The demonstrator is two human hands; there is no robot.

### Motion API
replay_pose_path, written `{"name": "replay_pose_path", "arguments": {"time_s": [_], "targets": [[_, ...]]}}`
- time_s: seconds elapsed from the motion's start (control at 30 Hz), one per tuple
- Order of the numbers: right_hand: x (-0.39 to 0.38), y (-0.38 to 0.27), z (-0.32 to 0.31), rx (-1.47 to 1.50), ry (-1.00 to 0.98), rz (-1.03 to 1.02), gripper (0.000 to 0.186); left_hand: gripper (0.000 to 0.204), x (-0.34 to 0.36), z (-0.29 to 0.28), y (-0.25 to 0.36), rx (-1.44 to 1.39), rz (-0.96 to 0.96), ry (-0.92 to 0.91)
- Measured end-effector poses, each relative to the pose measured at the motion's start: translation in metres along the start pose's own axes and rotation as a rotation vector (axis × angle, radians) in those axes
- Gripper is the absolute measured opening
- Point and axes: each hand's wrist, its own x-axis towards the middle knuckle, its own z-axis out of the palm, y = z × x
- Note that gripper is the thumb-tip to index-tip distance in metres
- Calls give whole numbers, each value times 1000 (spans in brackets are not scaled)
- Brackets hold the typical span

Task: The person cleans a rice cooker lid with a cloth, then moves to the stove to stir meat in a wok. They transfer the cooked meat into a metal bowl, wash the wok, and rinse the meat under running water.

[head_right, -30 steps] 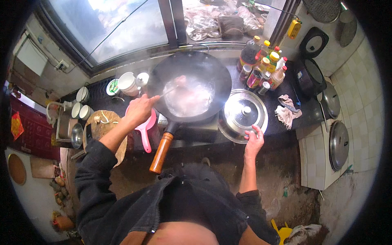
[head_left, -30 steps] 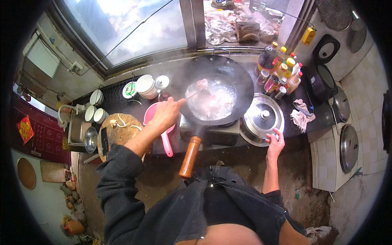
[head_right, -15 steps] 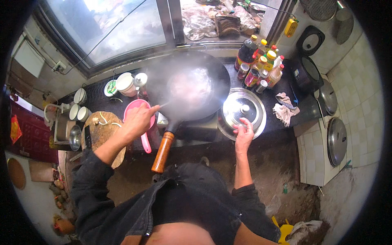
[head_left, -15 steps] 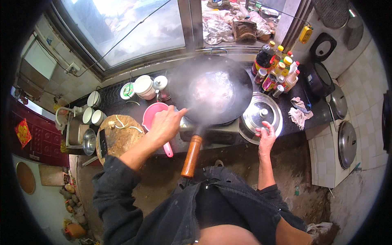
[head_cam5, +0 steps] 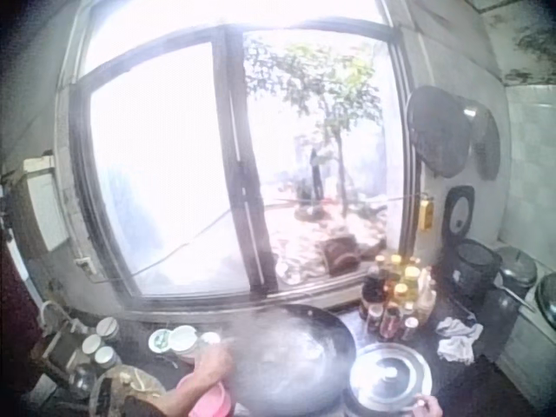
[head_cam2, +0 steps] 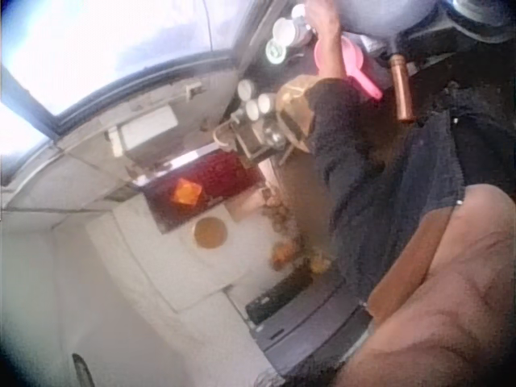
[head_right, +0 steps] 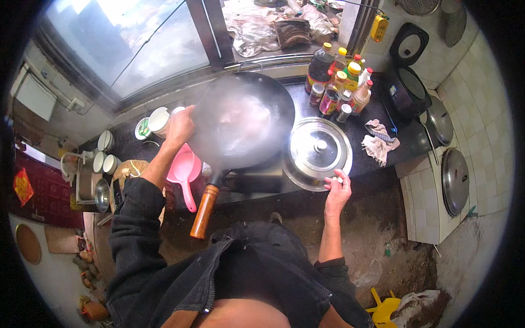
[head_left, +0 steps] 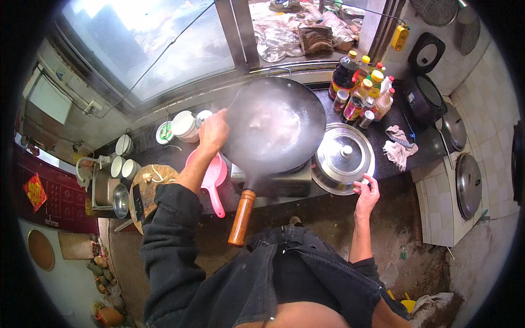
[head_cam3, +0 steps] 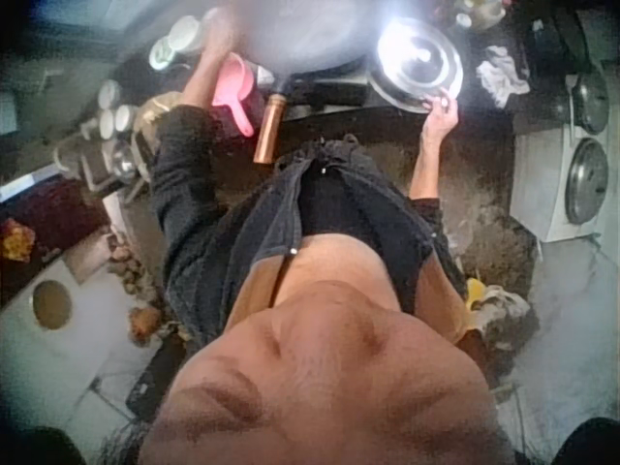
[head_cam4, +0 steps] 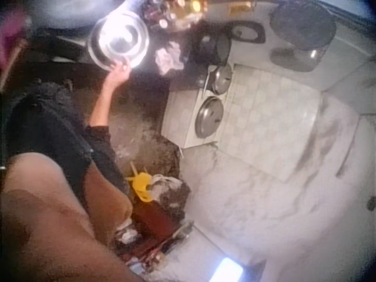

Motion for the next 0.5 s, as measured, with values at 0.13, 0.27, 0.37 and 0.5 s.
{"name": "replay_pose_path", "arguments": {"time_s": [0.13, 0.27, 0.37, 0.5], "targets": [[5, 0, 0, -15, -15, 4, 29, 42, -10, 17, -6, -57, -11, -126], [7, 4, 15, -1, -71, 7, 28, 42, -32, 15, -5, -105, 99, -306], [7, 6, 28, -6, -112, -4, 28, 39, -58, -11, 1, -14, 180, -285], [3, 6, 43, -31, -163, -14, 27, 35, -101, -67, 10, 93, 193, -262]]}}
